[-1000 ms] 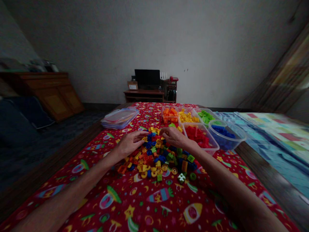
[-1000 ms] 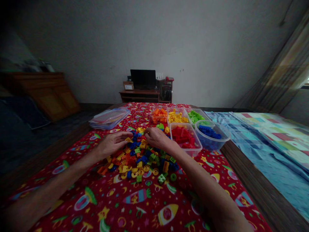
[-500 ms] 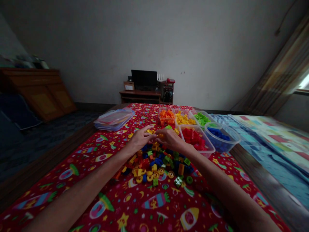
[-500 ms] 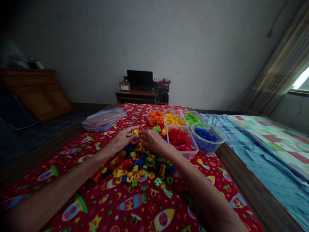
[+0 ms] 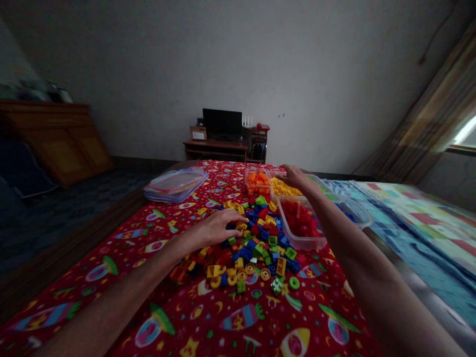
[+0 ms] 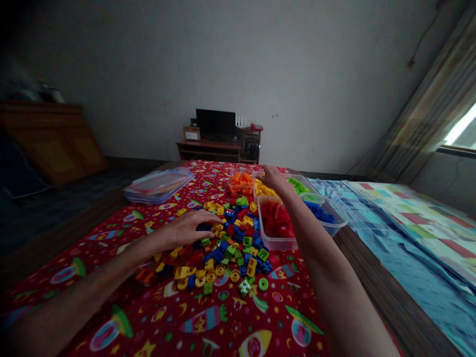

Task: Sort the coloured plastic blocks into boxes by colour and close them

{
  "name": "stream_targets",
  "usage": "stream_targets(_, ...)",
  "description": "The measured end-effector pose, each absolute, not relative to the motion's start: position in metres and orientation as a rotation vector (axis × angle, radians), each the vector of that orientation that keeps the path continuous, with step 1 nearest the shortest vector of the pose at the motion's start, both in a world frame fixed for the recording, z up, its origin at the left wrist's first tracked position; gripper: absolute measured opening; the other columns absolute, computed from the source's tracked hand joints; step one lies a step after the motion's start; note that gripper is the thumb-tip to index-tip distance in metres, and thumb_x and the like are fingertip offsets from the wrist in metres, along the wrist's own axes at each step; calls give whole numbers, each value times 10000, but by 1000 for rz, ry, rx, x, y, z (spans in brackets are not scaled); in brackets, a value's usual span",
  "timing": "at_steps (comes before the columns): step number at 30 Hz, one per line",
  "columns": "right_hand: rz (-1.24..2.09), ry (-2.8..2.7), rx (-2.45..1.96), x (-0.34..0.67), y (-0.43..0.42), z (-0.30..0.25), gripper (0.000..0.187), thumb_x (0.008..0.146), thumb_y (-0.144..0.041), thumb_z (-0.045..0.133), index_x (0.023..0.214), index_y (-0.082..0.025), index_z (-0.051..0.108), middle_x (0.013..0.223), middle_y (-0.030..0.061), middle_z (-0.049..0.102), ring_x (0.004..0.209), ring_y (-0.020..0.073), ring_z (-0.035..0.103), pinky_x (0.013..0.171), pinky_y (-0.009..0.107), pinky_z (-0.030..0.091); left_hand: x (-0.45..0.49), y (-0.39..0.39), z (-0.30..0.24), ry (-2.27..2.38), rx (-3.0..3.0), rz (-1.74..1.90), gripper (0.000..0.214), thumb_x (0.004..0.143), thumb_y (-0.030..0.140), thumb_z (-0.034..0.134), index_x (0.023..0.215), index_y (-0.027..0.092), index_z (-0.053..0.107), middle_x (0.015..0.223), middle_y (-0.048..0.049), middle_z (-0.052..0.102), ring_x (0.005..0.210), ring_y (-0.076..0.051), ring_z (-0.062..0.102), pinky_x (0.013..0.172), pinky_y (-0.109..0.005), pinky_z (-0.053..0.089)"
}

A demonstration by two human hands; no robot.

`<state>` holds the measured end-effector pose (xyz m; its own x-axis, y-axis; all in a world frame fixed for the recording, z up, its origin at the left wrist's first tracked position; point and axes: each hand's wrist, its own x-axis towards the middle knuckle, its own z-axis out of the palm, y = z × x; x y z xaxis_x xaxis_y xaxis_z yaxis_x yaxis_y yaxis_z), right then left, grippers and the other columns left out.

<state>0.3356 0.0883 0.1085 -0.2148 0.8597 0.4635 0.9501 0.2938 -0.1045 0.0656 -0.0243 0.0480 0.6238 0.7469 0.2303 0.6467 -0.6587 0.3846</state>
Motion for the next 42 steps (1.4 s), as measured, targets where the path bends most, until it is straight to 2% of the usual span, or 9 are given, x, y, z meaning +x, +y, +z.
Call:
stream_targets(3,-278,-2158,-1504,327,74,104,347,892,-288,472,1164,-111,596,996,149,680,906,212,606,770,288,427,66,-27,40,1097,2708,466,443,749,252,676,1182,191,602,1187,-92,625,1081,-223,568,951,-331,436)
stream_targets(9,83,-2446,-1216,283,4,86,207,828,-149,487,900,-128,680,748,57,656,616,102,509,572,216,327,61,-21,22,1121,2813,576,388,815,223,606,1198,175,572,1175,-105,607,1113,-214,537,967,-332,420)
stream_targets(15,101,-2559,-1132,269,-18,75,165,721,-36,503,711,-126,641,610,1,550,526,66,347,524,232,219,69,-28,37,1386,2690,512,343,785,205,567,1120,181,632,998,-63,691,929,-197,625,857,-286,464)
stream_targets(18,117,-2549,-1075,269,-20,73,157,749,-55,510,750,-137,644,628,1,558,539,71,378,527,225,226,72,-28,42,1443,2554,564,332,763,194,517,1058,199,669,856,-32,709,773,-178,642,741,-255,477)
stream_targets(24,130,-2631,-988,252,-31,57,141,838,-208,554,915,-148,656,783,63,641,681,123,526,605,228,328,49,-21,63,1414,2340,700,313,722,330,536,957,183,681,752,-28,688,688,-176,607,610,-239,459)
stream_targets(28,-10,-2681,-1034,236,-30,38,145,816,-125,527,883,-128,655,853,105,650,769,158,549,674,251,372,20,-30,82,1353,2308,430,251,697,386,550,784,179,662,689,-16,660,619,-159,569,551,-228,428)
stream_targets(31,26,-2653,-1058,233,-29,33,200,809,-86,478,888,-134,656,801,92,643,729,155,545,663,253,381,13,-41,82,1403,2349,90,169,646,356,607,702,202,649,641,6,645,567,-145,543,493,-212,373)
stream_targets(34,63,-2603,-1084,237,-33,40,206,786,-100,507,923,-139,656,803,87,635,744,162,550,668,254,384,24,-49,73,1521,2381,-41,153,589,307,655,706,209,643,635,10,644,554,-144,538,476,-206,348)
stream_targets(42,54,-2463,-1154,245,-43,56,191,802,-165,516,936,-144,651,811,76,621,779,166,552,704,251,379,36,-50,71,1480,2509,113,140,590,190,554,700,211,638,626,10,612,594,-157,545,514,-220,361)
